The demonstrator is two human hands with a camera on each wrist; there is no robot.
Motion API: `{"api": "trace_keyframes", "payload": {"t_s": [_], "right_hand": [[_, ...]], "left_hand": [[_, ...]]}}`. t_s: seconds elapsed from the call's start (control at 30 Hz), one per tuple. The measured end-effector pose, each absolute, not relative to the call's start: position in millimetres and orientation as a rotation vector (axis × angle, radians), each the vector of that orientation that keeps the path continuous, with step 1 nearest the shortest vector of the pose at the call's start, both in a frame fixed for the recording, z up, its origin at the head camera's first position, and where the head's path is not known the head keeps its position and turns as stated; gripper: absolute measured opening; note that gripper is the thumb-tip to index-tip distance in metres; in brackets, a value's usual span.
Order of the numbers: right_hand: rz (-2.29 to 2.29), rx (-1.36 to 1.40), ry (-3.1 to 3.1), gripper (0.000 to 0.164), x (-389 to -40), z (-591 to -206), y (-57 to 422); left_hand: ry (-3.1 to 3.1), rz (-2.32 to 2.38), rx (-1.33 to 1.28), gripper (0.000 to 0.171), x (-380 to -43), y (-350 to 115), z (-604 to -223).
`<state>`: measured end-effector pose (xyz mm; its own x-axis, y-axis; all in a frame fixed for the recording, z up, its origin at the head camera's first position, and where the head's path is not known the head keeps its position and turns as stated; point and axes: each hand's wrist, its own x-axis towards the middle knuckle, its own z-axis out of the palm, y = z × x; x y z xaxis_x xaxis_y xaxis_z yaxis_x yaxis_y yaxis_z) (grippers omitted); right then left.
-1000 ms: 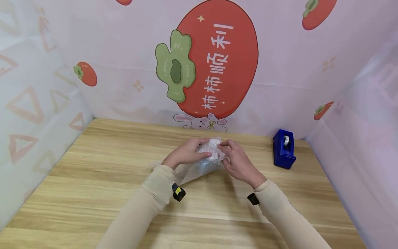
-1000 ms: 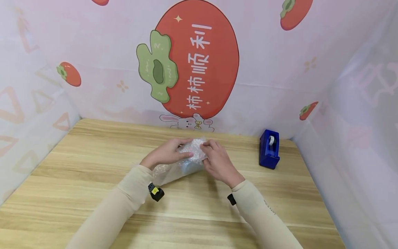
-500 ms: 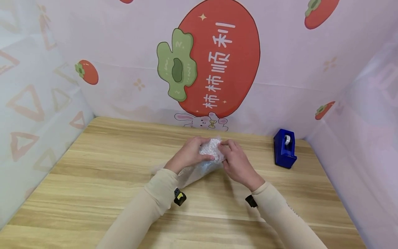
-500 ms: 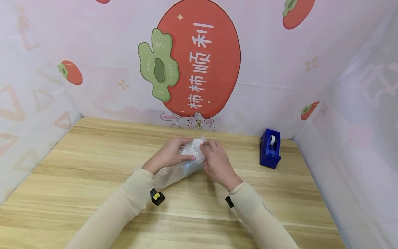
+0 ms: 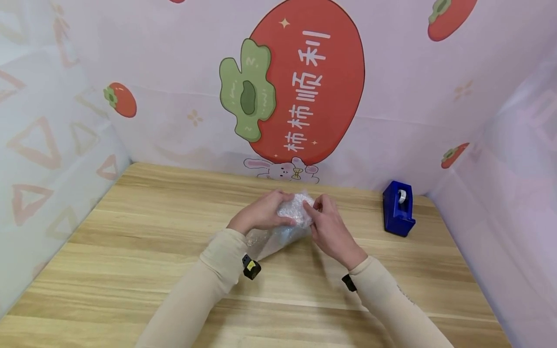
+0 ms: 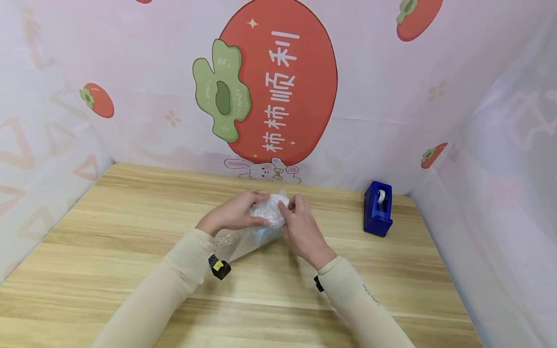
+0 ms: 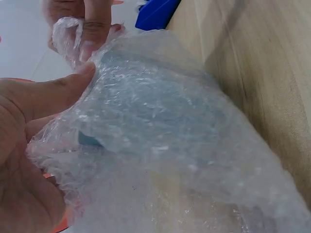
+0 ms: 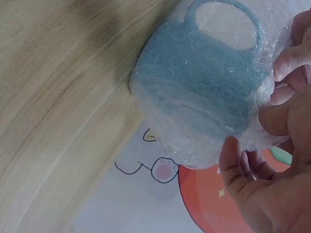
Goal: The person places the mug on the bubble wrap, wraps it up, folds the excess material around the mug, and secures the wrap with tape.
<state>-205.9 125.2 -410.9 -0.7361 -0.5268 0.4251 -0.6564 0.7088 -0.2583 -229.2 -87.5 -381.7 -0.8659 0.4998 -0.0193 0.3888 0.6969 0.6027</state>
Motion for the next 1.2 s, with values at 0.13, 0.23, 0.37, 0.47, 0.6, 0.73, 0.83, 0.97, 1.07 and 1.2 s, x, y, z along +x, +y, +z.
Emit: {"api": "trace_keyframes", "payload": {"t_s": [0.13,0.23,0.37,0.47,0.6,0.73,0.83,0.97,1.07,1.2], "right_hand": [[0.570,0.958,-2.548,0.044,-205.9,-409.9,127.5],[0.573,0.971,-2.527,0.039,-204.5,-408.4,127.5],[0.557,0.958,-2.529,0.035,-202.0,-406.9,125.5],[0.487,0.966,-2.558,0.035,-200.2,-407.3,124.3],[0.396,1.033,-2.614,0.042,-195.7,-409.4,125.2],[0.472,1.052,-2.694,0.049,-193.2,-410.8,129.4],[0.581,1.039,-2.712,0.046,-194.9,-410.6,131.8],[0.658,1.024,-2.680,0.039,-197.8,-410.9,133.1],[0.669,0.998,-2.656,0.037,-199.1,-411.6,132.3],[0.708,0.915,-2.622,0.039,-199.6,-411.9,128.4]], "left_hand": [[2.734,0.917,0.676,0.072,-228.7,-84.0,-381.4],[2.746,0.915,0.620,0.073,-228.5,-81.5,-381.3],[2.751,0.922,0.580,0.074,-228.7,-79.8,-381.8],[2.752,0.940,0.585,0.075,-229.4,-79.6,-383.2],[2.755,0.949,0.598,0.075,-230.2,-80.5,-384.7],[2.756,0.947,0.607,0.076,-230.5,-81.9,-386.1],[2.752,0.954,0.618,0.076,-230.5,-82.8,-387.1],[2.745,0.956,0.638,0.076,-231.0,-83.1,-388.4],[2.744,0.954,0.640,0.075,-231.1,-83.5,-388.2],[2.747,0.958,0.638,0.074,-230.8,-84.2,-387.3]]}}
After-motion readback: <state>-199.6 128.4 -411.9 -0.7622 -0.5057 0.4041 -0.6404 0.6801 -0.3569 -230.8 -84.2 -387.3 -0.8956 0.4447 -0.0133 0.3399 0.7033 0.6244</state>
